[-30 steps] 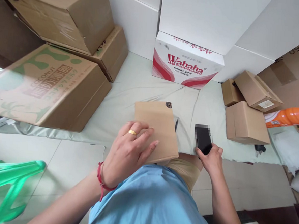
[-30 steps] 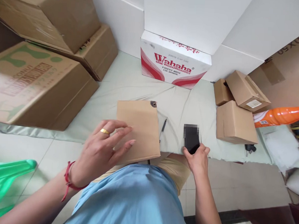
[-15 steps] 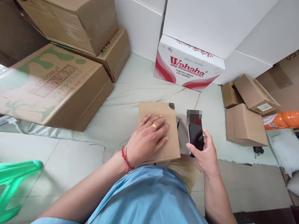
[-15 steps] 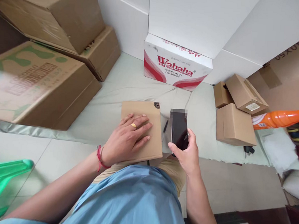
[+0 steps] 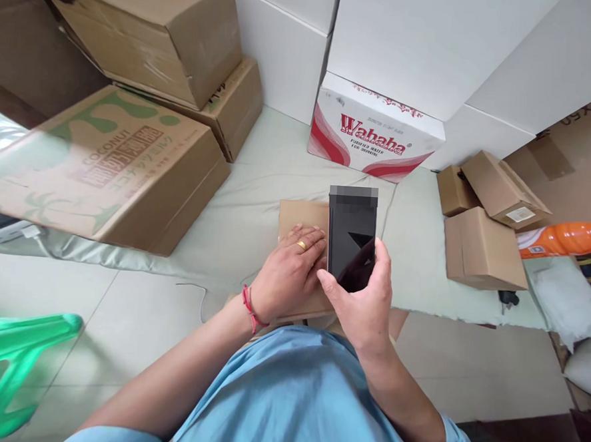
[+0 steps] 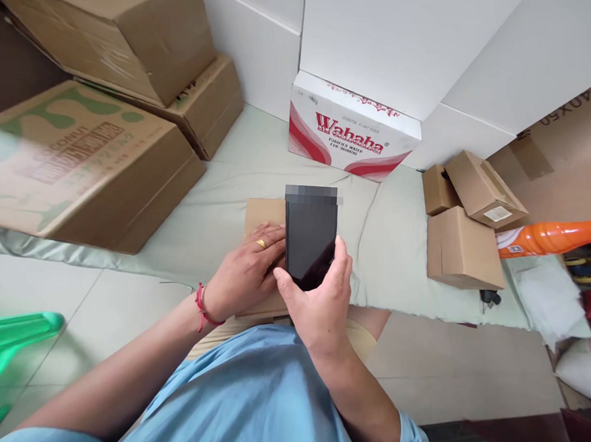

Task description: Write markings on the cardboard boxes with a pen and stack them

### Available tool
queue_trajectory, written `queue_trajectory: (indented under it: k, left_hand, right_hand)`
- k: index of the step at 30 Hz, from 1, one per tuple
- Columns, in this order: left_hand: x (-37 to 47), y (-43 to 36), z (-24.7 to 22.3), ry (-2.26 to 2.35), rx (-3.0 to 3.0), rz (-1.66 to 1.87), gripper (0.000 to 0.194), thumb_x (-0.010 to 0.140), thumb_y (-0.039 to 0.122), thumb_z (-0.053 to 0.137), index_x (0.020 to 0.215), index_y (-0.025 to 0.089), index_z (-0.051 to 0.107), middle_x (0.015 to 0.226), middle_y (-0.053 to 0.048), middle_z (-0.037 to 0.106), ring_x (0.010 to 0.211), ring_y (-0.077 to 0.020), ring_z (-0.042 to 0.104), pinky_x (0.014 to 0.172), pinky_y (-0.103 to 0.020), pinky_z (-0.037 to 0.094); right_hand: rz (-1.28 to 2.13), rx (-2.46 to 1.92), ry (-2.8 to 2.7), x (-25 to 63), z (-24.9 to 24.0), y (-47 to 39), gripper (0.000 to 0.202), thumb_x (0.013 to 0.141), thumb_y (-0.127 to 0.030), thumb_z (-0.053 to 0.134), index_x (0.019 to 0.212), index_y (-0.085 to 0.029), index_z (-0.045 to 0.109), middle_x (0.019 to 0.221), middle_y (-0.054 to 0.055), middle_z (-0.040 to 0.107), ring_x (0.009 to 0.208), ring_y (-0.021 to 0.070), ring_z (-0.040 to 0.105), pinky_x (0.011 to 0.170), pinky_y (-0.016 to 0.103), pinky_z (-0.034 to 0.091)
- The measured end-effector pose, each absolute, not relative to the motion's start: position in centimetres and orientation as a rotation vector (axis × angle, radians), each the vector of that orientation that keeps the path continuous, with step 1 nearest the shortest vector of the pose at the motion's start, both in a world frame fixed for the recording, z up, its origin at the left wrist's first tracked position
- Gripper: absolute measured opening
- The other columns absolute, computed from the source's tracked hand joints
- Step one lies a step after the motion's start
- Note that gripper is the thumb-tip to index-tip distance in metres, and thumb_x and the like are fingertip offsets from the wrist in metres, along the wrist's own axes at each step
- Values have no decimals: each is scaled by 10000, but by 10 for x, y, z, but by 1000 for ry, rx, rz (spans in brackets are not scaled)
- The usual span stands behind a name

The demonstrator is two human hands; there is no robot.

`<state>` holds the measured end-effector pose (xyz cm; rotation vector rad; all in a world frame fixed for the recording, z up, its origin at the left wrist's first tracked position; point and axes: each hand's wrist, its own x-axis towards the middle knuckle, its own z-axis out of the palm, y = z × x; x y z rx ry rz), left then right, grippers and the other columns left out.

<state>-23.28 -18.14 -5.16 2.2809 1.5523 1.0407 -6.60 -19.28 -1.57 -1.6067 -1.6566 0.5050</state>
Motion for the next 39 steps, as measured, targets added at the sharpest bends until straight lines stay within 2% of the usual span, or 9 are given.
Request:
queue_trajectory:
  k: [6,10,14,20,25,30,34,36,39]
  left_hand:
    - [-236,-182,-52,1511,2277,1019,479,987,180,545,1445,166,685,1460,-169,710,1405,-342,657,1307,-606,451]
    - [-235,-182,-51,1523,2303,1031,450,993,176,536,1411,123,693,1447,-180,722,1392,-345,671,1294,-597,474]
    - [-233,-182,-49,1586,2340,1042,363,1061,208,506,1334,104,719,1399,-174,754,1350,-329,703,1263,-588,514]
    - [-232,-182,-49,1620,2370,1069,302,1071,235,544,1261,105,738,1360,-178,773,1323,-317,725,1243,-563,542]
    - [-233,-182,-50,1619,2358,1073,287,1068,227,557,1267,113,728,1365,-169,771,1327,-310,724,1253,-563,530]
    - [-233,-182,-50,1597,2325,1097,265,1057,214,577,1277,154,711,1365,-148,766,1320,-297,723,1243,-556,537]
    - [-237,-189,-53,1691,2164,1318,240,1048,216,621,1278,191,685,1386,-149,731,1357,-286,690,1190,-510,575]
    - [-242,-198,-60,1818,2009,1411,264,1061,255,616,1317,210,662,1436,-157,688,1404,-300,647,1195,-538,555]
    - [-252,-215,-76,1937,1652,1486,351,1093,370,565,1393,196,616,1460,-183,631,1394,-305,629,1126,-510,593]
  right_hand:
    - [518,-1609,-1686,-72,-16,-191,991,802,-622,844,1587,-177,433,1432,208,636,1281,364,670,1043,537,604]
    - [488,-1604,-1699,-71,-19,-191,979,800,-620,841,1580,-182,443,1432,205,636,1299,366,663,1045,532,601]
    - [458,-1623,-1686,-54,-24,-185,1001,796,-614,833,1598,-176,426,1419,200,651,1310,353,664,1080,511,580]
    - [344,-1952,-1523,11,-44,-165,1088,713,-671,808,1585,-110,477,1401,236,648,1337,415,625,1121,545,511]
    - [404,-2226,-1456,62,-78,-160,1095,689,-657,779,1569,-75,487,1389,273,640,1290,442,631,1073,544,511]
    - [480,-2276,-1575,71,-106,-171,1040,745,-698,761,1561,-111,490,1357,260,647,1220,423,659,1007,522,534]
    - [510,-2204,-1733,62,-112,-174,1012,816,-682,748,1599,-111,456,1305,231,654,1126,385,690,911,475,561]
    - [459,-2157,-1835,61,-109,-173,909,875,-648,727,1575,-116,495,1234,209,679,1109,371,679,907,471,562]
    - [351,-2070,-1986,65,-95,-172,663,983,-618,635,1433,-133,647,1226,231,704,1189,390,622,994,555,541]
